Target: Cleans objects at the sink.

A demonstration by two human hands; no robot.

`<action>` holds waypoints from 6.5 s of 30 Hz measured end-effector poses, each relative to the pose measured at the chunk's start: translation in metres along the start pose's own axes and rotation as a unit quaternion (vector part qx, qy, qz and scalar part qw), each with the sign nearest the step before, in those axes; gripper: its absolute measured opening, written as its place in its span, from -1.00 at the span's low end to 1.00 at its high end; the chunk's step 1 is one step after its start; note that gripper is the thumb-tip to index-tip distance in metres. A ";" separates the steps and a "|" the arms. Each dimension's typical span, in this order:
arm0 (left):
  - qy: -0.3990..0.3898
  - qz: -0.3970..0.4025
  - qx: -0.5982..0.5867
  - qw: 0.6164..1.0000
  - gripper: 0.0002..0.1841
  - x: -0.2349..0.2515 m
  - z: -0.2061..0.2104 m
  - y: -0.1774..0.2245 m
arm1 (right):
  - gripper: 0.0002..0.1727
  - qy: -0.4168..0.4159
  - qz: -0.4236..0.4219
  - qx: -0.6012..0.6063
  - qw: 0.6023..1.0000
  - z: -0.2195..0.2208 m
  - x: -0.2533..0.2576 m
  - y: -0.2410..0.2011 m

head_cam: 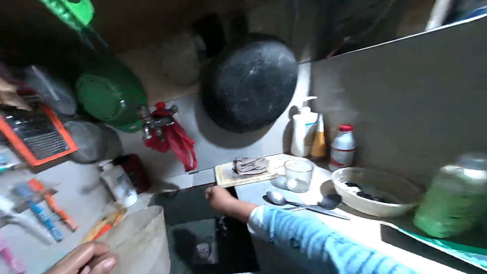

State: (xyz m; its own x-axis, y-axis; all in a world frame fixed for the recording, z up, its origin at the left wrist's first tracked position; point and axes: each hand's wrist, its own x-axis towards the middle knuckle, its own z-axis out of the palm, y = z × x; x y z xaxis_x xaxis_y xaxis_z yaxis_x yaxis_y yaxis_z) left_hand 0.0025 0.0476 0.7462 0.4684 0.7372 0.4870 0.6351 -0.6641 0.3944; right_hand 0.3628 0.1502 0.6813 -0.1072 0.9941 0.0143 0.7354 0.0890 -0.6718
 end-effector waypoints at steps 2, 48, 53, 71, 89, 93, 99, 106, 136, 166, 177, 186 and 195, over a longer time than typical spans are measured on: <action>0.024 0.002 0.012 1.000 -0.69 -0.009 -0.004 0.001 | -0.78 0.059 -0.027 -0.103 0.993 -0.031 0.000 0.009; 0.171 -0.154 0.034 0.973 -0.73 -0.094 0.009 -0.018 | -0.32 -0.154 -0.034 -0.070 0.985 0.036 0.048 -0.031; 0.299 -0.056 0.120 0.945 -0.41 -0.063 0.020 0.038 | -0.37 -0.169 -0.022 -0.016 0.985 0.017 0.026 -0.036; -0.147 -0.108 -0.038 0.983 0.13 0.097 0.170 0.024 | -0.57 0.079 -0.003 -0.195 0.978 -0.191 -0.144 0.070; -0.112 -0.107 -0.132 0.979 0.16 0.114 0.152 0.022 | -0.81 0.288 0.182 -0.116 0.933 -0.245 -0.182 0.145; -0.144 -0.136 -0.117 0.973 0.13 0.116 0.140 0.027 | -0.89 0.379 0.034 0.227 0.896 -0.232 -0.154 0.096; -0.194 -0.117 -0.016 0.974 0.10 0.142 0.126 0.042 | -0.59 0.222 0.092 0.641 0.729 -0.109 -0.061 0.058; -0.211 -0.095 0.253 0.939 0.07 0.156 0.124 0.079 | -0.66 -0.026 0.192 0.485 0.853 0.021 0.008 0.005; 0.083 -0.306 -0.760 0.567 -0.43 0.120 0.207 0.077 | -0.58 0.019 -0.116 0.129 0.985 -0.042 0.010 -0.051; 0.178 -0.215 -0.701 0.656 -0.71 0.149 0.205 0.080 | -0.65 0.055 -0.167 0.465 0.867 -0.025 0.017 -0.021; 0.290 -0.153 -0.407 0.853 0.12 0.172 0.231 0.053 | -0.70 0.069 0.204 0.676 0.705 -0.001 -0.012 -0.029; 0.061 -0.192 -0.246 0.948 0.22 0.137 0.215 0.023 | -0.62 0.065 0.037 0.227 0.971 -0.076 -0.031 -0.040; -0.041 -0.045 -0.327 0.943 0.08 0.144 0.195 0.046 | -0.48 -0.219 -0.215 -0.129 0.943 -0.082 -0.035 -0.032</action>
State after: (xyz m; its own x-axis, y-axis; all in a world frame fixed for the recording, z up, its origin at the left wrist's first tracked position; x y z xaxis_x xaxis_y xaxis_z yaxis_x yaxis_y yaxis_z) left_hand 0.2191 0.1477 0.6821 0.4933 0.7835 0.3779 0.1730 -0.5141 0.8401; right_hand 0.3977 0.1173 0.7627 -0.6570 0.7472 -0.1005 0.6931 0.5463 -0.4703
